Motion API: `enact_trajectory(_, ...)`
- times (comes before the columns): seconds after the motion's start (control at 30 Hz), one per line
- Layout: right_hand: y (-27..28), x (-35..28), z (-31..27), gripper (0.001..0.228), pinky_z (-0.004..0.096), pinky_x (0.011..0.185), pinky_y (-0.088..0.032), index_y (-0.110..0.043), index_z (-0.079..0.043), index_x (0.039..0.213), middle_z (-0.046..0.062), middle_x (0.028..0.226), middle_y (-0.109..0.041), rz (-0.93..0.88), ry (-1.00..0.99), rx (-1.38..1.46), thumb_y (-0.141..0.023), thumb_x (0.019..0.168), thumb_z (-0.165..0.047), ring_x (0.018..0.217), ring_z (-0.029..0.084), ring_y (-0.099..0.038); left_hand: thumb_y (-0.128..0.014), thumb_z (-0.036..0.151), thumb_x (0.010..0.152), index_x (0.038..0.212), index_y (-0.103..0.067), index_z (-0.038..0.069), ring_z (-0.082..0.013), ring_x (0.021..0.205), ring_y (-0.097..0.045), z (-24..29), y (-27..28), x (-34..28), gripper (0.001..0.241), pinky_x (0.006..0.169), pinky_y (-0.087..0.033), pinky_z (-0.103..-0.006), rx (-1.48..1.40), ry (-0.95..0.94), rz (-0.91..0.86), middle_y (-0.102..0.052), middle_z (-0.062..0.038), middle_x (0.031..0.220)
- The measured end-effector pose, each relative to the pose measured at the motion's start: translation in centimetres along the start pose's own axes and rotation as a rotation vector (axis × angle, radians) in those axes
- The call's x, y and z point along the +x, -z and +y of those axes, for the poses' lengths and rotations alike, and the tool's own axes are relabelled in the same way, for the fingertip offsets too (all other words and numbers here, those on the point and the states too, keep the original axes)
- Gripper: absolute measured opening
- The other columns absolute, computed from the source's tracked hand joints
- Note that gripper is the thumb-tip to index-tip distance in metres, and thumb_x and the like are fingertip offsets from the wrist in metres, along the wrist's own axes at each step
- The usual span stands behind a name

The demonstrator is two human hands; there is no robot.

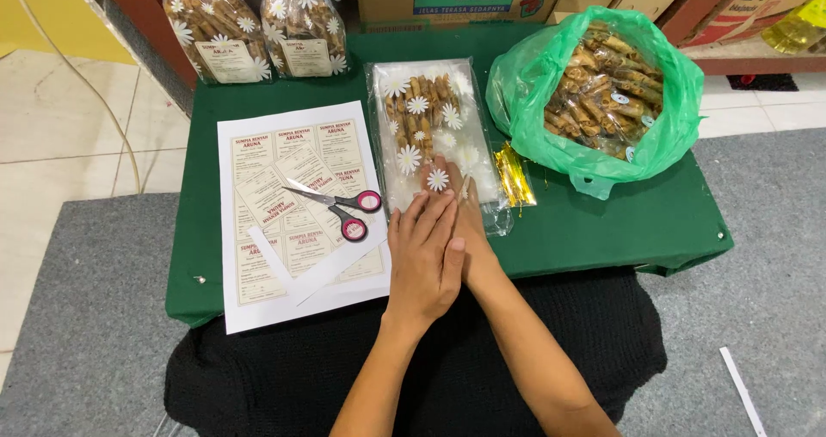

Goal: Arranging individually wrapped snacks into a plastic tray and applying small labels to them

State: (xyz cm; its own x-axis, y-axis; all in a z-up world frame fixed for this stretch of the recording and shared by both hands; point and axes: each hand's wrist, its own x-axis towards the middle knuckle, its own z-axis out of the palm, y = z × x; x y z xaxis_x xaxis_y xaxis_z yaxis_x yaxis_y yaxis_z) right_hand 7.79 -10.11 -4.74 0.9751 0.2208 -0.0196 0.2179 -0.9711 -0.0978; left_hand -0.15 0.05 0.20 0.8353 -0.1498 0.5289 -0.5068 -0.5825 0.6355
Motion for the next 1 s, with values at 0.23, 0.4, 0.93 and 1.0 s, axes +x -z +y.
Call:
enact_trajectory(0.23,5.2,-2.6,-2.4,0.064,0.057,0.119,-0.02,-0.016,-0.021,0.164,0.011,0.172,-0.012,-0.024,0.031,-0.04,-0.033,0.105,-0.039,0.156,0.029,-0.011,-0.033,0.041,0.106,0.141,-0.057,0.006,-0.037,0.142,-0.04,-0.1,0.1,0.1,0.055,0.117,-0.017,-0.0621,-0.015,0.014,0.011,-0.054,-0.009,0.149)
enact_trajectory(0.4,4.6,-3.7,-5.1,0.066,0.037,0.13,-0.007,-0.022,-0.012,0.163,-0.001,0.17,-0.017,0.177,-0.197,0.408,-0.039,0.106,-0.04,0.158,0.015,-0.008,-0.032,0.04,0.106,0.14,-0.058,0.007,-0.0354,0.143,-0.04,0.1,0.0,0.1,0.054,0.117,-0.018,-0.06,-0.007,0.02,0.007,-0.055,-0.007,0.148)
enact_trajectory(0.93,3.1,-1.4,0.3,0.068,0.057,0.123,-0.01,-0.017,-0.027,0.164,0.004,0.17,-0.021,-0.071,0.085,0.194,-0.041,0.101,-0.034,0.158,0.024,-0.004,-0.031,0.04,0.106,0.139,-0.058,0.007,-0.0356,0.141,-0.042,0.3,0.3,0.3,0.054,0.117,-0.019,-0.0611,0.001,0.039,-0.001,-0.057,-0.008,0.145)
enact_trajectory(1.0,2.9,-1.3,0.3,0.068,0.061,0.121,-0.015,-0.023,-0.021,0.164,0.012,0.171,-0.018,-0.041,0.119,0.15,-0.045,0.1,-0.027,0.158,0.029,-0.004,-0.032,0.04,0.106,0.138,-0.059,0.006,-0.0352,0.141,-0.043,0.4,0.2,0.2,0.054,0.117,-0.019,-0.0602,0.002,0.038,0.0,-0.057,-0.009,0.145)
